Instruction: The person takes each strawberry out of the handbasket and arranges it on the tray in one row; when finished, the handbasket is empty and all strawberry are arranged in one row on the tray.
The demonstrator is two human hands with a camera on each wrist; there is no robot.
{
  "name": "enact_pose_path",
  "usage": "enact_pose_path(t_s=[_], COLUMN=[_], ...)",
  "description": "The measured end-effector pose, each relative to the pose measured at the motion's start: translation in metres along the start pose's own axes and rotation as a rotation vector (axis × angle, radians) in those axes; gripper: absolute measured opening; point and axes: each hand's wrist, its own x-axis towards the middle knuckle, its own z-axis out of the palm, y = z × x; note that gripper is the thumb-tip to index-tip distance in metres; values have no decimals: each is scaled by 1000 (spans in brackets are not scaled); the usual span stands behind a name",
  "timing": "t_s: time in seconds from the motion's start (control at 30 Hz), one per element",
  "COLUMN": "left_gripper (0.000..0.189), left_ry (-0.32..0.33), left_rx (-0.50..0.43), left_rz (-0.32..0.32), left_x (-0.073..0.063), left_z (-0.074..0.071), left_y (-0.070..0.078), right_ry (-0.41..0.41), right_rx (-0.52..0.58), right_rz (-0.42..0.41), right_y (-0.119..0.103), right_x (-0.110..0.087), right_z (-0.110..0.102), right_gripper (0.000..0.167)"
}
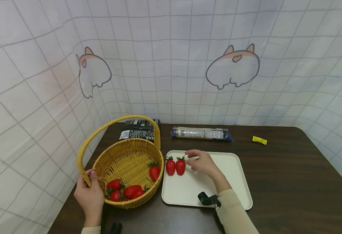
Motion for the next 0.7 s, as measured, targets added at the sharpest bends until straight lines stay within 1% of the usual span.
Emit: enact_pose_path(t_s=[0.07, 0.17, 0.33, 0.47, 0.57, 0.7], left_gripper=[21, 21, 20, 18, 18, 19], left_ry=[1, -5, -11, -4, 0, -3], left_rx=[0, -5, -9, -13, -18, -21], left_rz=[-1, -3, 4, 11, 15, 16], left_x=[0, 0, 0, 1, 1, 1], left_z=[0, -1, -1, 0, 0, 0], left_y=[-1, -1, -3, -5, -7, -6], right_ry=[6, -15, -64, -139, -196, -245], right_rx=[25, 63, 87, 113, 121, 127], right_rz=[-14, -54, -104, -159, -183, -221], right_y=[-5, -13, -26, -41, -55, -69], right_x=[-2, -5, -9, -14, -19, -26], right_z=[-5, -9, -4, 10, 26, 50], right_gripper=[38, 37, 34, 32, 30, 27])
